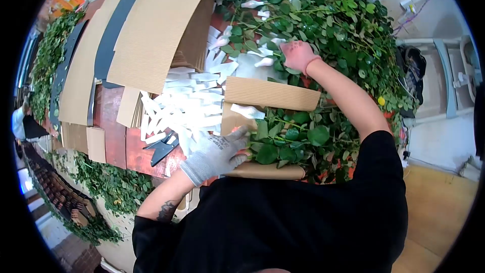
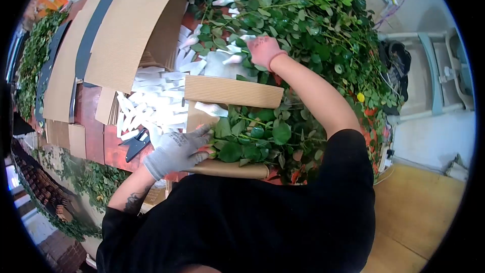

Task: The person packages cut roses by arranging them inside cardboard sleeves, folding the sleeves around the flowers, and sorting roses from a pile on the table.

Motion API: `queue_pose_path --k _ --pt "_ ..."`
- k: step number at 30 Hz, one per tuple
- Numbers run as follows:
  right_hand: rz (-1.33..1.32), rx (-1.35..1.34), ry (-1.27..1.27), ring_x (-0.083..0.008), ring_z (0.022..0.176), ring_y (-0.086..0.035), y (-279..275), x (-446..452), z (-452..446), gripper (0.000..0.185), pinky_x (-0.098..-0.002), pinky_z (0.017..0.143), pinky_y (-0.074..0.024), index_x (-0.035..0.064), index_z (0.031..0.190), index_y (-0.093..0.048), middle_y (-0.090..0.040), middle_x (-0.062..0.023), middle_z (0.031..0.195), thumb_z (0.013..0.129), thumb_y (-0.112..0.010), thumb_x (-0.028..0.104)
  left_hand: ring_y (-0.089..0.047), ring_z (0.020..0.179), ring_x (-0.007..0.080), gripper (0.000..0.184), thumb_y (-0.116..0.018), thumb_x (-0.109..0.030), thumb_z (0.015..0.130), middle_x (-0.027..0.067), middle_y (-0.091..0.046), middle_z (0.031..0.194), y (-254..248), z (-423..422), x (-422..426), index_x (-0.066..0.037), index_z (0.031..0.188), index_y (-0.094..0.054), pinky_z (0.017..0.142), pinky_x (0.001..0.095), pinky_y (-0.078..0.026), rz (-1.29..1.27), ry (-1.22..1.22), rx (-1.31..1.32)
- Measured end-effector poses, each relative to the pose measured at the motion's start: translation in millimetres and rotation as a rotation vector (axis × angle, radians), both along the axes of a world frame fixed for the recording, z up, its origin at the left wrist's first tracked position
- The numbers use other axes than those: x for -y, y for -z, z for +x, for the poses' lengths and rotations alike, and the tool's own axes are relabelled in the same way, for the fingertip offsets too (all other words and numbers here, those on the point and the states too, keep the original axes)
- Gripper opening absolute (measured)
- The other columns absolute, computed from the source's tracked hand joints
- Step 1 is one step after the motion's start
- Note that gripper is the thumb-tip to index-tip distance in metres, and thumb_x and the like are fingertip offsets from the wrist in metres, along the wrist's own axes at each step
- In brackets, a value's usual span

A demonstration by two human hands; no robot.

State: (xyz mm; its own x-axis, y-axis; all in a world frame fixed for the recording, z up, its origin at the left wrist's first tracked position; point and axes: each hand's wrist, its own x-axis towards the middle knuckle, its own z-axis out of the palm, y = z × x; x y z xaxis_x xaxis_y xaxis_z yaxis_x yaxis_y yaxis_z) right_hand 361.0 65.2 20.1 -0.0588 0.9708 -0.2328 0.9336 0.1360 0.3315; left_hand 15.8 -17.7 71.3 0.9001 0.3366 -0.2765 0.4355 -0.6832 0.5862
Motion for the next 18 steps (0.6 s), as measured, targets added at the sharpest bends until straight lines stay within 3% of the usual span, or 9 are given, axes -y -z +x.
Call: queue_pose_path --k 4,6,9,10,13,14,16,17,18 --pt "-0.021 -0.152 0.104 -0.0262 0.092 -0.063 -17 1 2 0.025 -0.0352 0.076 -0.0501 0.0129 0.101 -0.057 -0.065 -0.0124 0.099 0.078 -0.047 0.016 -0.064 0.091 0.0248 0.050 -0.052 -0.046 0.085 0.0092 -0.050 0.133 10 -4 3 -0.014 0.123 -0.056 0.073 0.0389 -0.048 0.157 0.029 0.039" --pt "0.228 -0.247 0.022 -0.0246 0.095 -0.062 -32 9 24 0.031 -0.0367 0.080 -0.0496 0.0168 0.108 -0.058 -0.065 -0.0068 0.099 0.078 -0.054 0.022 -0.064 0.090 0.0253 0.052 -0.052 -0.047 0.084 0.0095 -0.050 0.133 0 -3 2 -0.013 0.124 -0.055 0.073 0.0396 -0.048 0.116 0.029 0.021" --pt "0.495 -0.292 0.182 -0.0265 0.101 -0.060 -104 27 65 0.034 -0.0364 0.086 -0.0478 0.0170 0.111 -0.061 -0.063 -0.0084 0.111 0.078 -0.059 0.024 -0.064 0.089 0.0269 0.055 -0.053 -0.048 0.083 0.0110 -0.049 0.133 -6 -3 0 -0.013 0.125 -0.054 0.074 0.0401 -0.047 0.136 0.065 0.024" --pt "0.664 -0.414 0.173 -0.0281 0.101 -0.059 -144 43 72 0.033 -0.0369 0.087 -0.0467 0.0138 0.109 -0.062 -0.063 -0.0109 0.109 0.078 -0.060 0.024 -0.064 0.089 0.0281 0.057 -0.054 -0.048 0.082 0.0122 -0.049 0.133 -5 -4 1 -0.012 0.125 -0.053 0.074 0.0400 -0.048 0.187 0.090 0.045" --pt "1.175 -0.387 0.234 -0.0339 0.097 -0.060 -233 96 154 0.032 -0.0386 0.087 -0.0444 0.0061 0.104 -0.063 -0.065 -0.0149 0.102 0.077 -0.060 0.023 -0.062 0.093 0.0340 0.061 -0.055 -0.051 0.080 0.0201 -0.045 0.134 -2 -3 0 -0.010 0.126 -0.052 0.080 0.0406 -0.048 0.148 0.142 0.087" --pt "1.272 -0.481 0.277 -0.0329 0.092 -0.061 -270 123 155 0.033 -0.0379 0.086 -0.0447 0.0018 0.103 -0.062 -0.066 -0.0163 0.100 0.077 -0.060 0.022 -0.062 0.095 0.0349 0.061 -0.054 -0.052 0.081 0.0210 -0.045 0.134 1 -2 2 -0.010 0.125 -0.053 0.081 0.0414 -0.048 0.162 0.148 0.126" --pt "1.552 -0.506 0.195 -0.0194 0.087 -0.061 -321 178 216 0.030 -0.0319 0.081 -0.0475 -0.0056 0.104 -0.060 -0.065 -0.0130 0.096 0.079 -0.055 0.011 -0.061 0.096 0.0354 0.060 -0.054 -0.052 0.081 0.0216 -0.045 0.133 -15 6 5 -0.010 0.124 -0.054 0.082 0.0418 -0.048 0.118 0.149 0.044" --pt "1.686 -1.062 0.143 -0.0164 0.087 -0.059 -342 200 213 0.027 -0.0301 0.078 -0.0490 -0.0056 0.105 -0.061 -0.064 -0.0091 0.095 0.079 -0.057 0.001 -0.061 0.098 0.0359 0.060 -0.054 -0.052 0.081 0.0222 -0.045 0.133 -20 7 5 -0.009 0.122 -0.055 0.082 0.0422 -0.048 0.078 0.126 -0.068" --pt "1.756 -1.100 -0.005 -0.0169 0.087 -0.059 -356 218 217 0.028 -0.0297 0.076 -0.0495 -0.0054 0.106 -0.061 -0.064 -0.0085 0.097 0.077 -0.060 -0.003 -0.061 0.098 0.0359 0.060 -0.054 -0.052 0.081 0.0222 -0.045 0.133 -17 3 3 -0.009 0.122 -0.055 0.082 0.0422 -0.048 0.078 0.138 -0.051"
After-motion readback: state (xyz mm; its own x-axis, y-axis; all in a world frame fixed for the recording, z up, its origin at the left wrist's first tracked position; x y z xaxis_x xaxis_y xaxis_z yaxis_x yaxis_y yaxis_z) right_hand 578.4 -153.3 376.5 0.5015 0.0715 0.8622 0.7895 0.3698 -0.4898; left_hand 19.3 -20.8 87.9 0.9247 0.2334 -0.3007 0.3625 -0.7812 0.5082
